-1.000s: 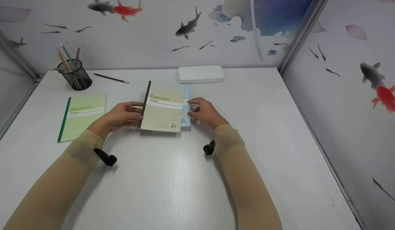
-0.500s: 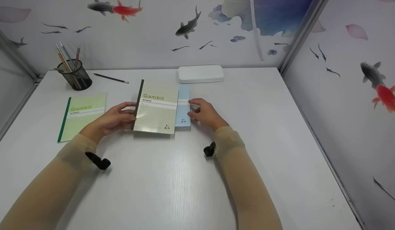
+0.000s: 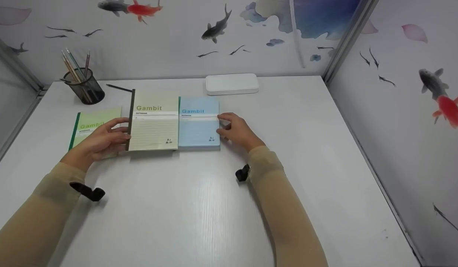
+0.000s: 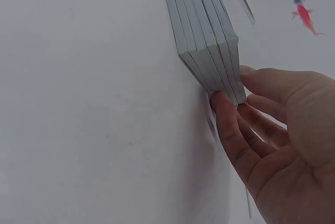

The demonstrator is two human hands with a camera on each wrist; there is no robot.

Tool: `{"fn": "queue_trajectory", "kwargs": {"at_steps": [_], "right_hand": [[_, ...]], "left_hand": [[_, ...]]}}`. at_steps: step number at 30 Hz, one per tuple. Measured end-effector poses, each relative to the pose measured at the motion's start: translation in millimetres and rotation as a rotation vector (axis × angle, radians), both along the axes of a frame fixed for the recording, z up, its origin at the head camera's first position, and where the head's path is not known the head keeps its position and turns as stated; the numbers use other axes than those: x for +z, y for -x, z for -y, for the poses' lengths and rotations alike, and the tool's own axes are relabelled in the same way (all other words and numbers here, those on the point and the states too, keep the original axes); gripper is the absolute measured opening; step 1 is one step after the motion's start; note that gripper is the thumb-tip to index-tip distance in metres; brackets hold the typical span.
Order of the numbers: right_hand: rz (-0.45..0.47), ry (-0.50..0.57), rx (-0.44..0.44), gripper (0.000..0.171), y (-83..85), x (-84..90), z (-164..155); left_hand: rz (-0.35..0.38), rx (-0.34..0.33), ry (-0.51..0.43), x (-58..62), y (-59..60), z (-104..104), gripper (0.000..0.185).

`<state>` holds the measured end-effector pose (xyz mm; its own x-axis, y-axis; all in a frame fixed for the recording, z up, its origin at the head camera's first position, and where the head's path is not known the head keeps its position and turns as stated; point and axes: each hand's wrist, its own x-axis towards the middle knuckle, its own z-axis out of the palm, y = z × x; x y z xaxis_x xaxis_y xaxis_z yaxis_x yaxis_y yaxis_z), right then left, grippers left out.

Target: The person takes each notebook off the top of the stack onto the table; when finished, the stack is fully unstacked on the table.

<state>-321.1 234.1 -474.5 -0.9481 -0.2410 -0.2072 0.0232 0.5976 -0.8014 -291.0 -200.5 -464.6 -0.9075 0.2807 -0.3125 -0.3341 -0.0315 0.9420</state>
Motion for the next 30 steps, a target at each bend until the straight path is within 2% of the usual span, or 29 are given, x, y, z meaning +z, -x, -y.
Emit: {"fn": "queue_trajectory", "kwargs": {"at_steps": [8,16,21,30], "right_hand": [[0.005,-0.019,0.004,0.06,-0.6,2.6,2],[0.003,-0.037,0.001,0.06,0.9,0.3,1],[0.004,-0.043,0.002,0.06,1.6,0.8,1],[0.0,-0.013,0.004,0.059,1.4,0.2,0]], "left_hand": [[0.022,0.033,0.091,5.2,-7.5,26,0.065],[0.003,-0.011,0.194,4.8,-8.5,31,0.071],[-0.034,-0.04,0.318,3.4,-8.6,32,0.076],[-0.136,-0.099,0.627,7.9,-6.9,27,0.074]]}}
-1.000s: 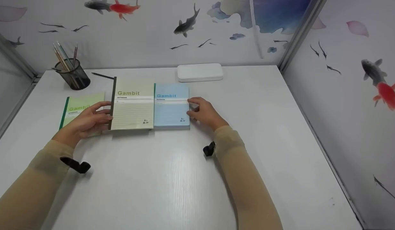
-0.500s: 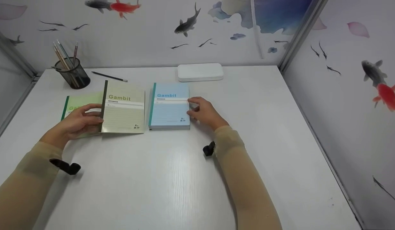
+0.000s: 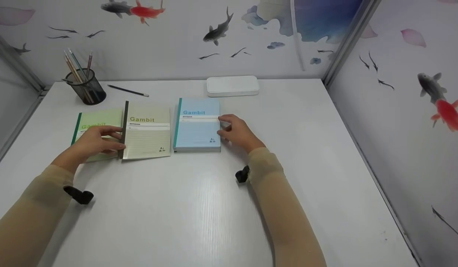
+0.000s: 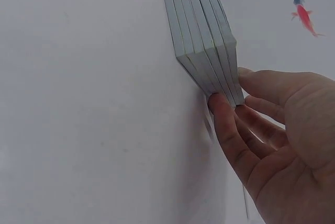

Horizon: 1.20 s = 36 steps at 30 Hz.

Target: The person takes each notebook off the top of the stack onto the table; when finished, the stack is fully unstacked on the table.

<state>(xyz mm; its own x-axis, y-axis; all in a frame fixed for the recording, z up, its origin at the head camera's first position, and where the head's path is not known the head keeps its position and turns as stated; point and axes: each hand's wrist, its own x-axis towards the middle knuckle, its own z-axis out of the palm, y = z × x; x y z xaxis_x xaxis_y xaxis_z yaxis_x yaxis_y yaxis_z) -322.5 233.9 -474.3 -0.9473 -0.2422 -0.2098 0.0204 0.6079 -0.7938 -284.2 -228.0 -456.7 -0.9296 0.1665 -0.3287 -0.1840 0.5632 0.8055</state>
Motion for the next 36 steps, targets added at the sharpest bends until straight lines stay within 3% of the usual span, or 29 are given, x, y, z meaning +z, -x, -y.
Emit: {"fn": "queue_trajectory", "kwargs": {"at_steps": [14,27,33,36], "right_hand": [[-0.015,0.008,0.012,0.058,0.3,-3.7,-4],[0.005,-0.003,-0.015,0.058,-2.1,1.7,-4],[0.001,-0.014,0.002,0.058,-0.8,1.5,-1],[0.013,-0.025,-0.002,0.059,-0.6,1.3,0]], "left_hand": [[-0.135,-0.1,0.312,0.6,-0.5,-19,0.065],[-0.119,-0.143,0.405,3.4,2.9,-19,0.052],[-0.228,-0.139,0.482,8.5,-3.3,-27,0.05],[-0.269,-0.125,0.434,7.4,-5.2,-35,0.044]]}}
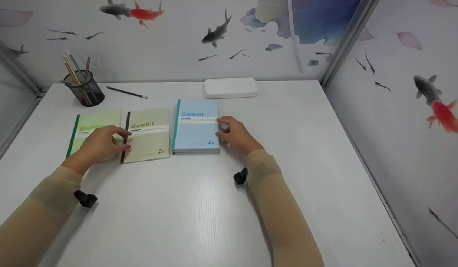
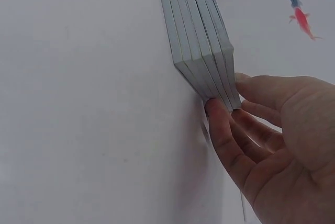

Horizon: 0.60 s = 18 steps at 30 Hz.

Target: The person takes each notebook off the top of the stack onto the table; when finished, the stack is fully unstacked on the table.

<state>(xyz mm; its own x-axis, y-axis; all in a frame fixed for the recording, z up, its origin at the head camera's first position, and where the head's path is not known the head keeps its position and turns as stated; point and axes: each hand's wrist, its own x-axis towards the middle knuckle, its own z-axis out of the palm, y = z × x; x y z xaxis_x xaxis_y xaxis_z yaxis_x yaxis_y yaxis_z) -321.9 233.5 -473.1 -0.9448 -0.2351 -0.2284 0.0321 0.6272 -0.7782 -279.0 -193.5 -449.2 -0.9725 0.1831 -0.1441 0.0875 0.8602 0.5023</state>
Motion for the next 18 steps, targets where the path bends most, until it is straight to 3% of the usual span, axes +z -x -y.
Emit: {"fn": "queue_trajectory", "kwargs": {"at_steps": [5,9,18], "right_hand": [[0.016,-0.005,-0.016,0.06,-1.2,1.4,2],[0.034,-0.009,-0.033,0.061,-1.9,1.9,1],[0.017,-0.001,-0.045,0.059,-1.0,3.0,4]], "left_hand": [[-0.006,-0.002,-0.153,-4.3,-0.7,-19,0.033],[0.035,-0.014,-0.236,-8.4,2.4,-40,0.03],[0.107,-0.009,-0.338,-10.2,15.5,-85,0.035]]}}
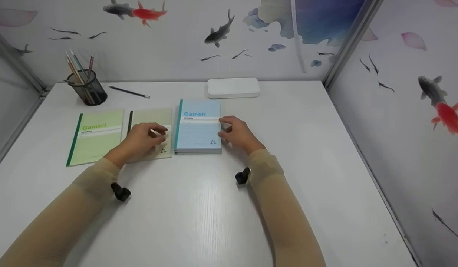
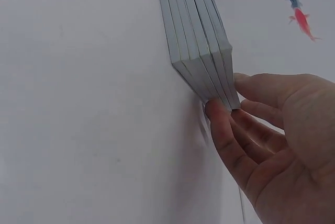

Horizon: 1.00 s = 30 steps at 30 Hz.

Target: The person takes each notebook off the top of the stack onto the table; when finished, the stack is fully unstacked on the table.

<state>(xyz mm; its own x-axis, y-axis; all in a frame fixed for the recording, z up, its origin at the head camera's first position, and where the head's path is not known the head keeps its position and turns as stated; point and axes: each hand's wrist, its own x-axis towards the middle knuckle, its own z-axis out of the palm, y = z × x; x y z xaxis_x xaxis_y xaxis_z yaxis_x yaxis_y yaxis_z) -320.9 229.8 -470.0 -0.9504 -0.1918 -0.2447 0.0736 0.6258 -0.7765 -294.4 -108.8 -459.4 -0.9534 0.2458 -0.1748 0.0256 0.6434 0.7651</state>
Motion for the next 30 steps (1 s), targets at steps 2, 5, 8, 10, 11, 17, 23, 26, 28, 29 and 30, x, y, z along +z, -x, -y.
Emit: {"fn": "queue_trajectory", "kwargs": {"at_steps": [2,5,8,10,11,17,23,26,28,29,30], "right_hand": [[-0.006,0.003,-0.01,0.058,1.0,-0.3,1],[-0.019,0.035,-0.04,0.057,3.0,-1.8,3],[-0.048,0.077,-0.061,0.055,4.5,-3.4,5],[-0.063,0.103,-0.073,0.056,6.4,-5.0,6],[-0.066,0.11,-0.079,0.057,7.5,-5.8,7],[-0.045,0.121,-0.112,0.066,14.0,-9.0,9],[0.027,0.119,-0.132,0.057,15.3,-4.1,10],[0.044,0.124,-0.15,0.056,14.9,-2.5,10],[0.051,0.132,-0.166,0.056,14.6,-2.6,10],[0.054,0.139,-0.174,0.056,14.4,-2.8,10],[0.057,0.145,-0.182,0.056,14.1,-3.3,9]], "left_hand": [[0.0,-0.003,-0.005,1.2,2.5,-8,0.038],[0.002,-0.013,-0.013,1.6,5.7,-18,0.043],[0.005,-0.028,-0.007,-1.3,9.9,-26,0.047],[0.006,-0.029,0.0,-3.0,12.5,-28,0.048],[0.01,-0.026,-0.004,-3.4,13.3,-28,0.049],[-0.027,-0.058,-0.041,-4.6,16.6,-26,0.049],[-0.076,-0.137,0.07,-2.6,16.6,-22,0.054],[-0.101,-0.16,0.137,-2.1,16.2,-19,0.056],[-0.109,-0.18,0.158,-2.0,16.2,-17,0.057],[-0.107,-0.187,0.16,-1.8,16.2,-16,0.058],[-0.1,-0.192,0.159,-1.6,16.3,-16,0.06]]}}
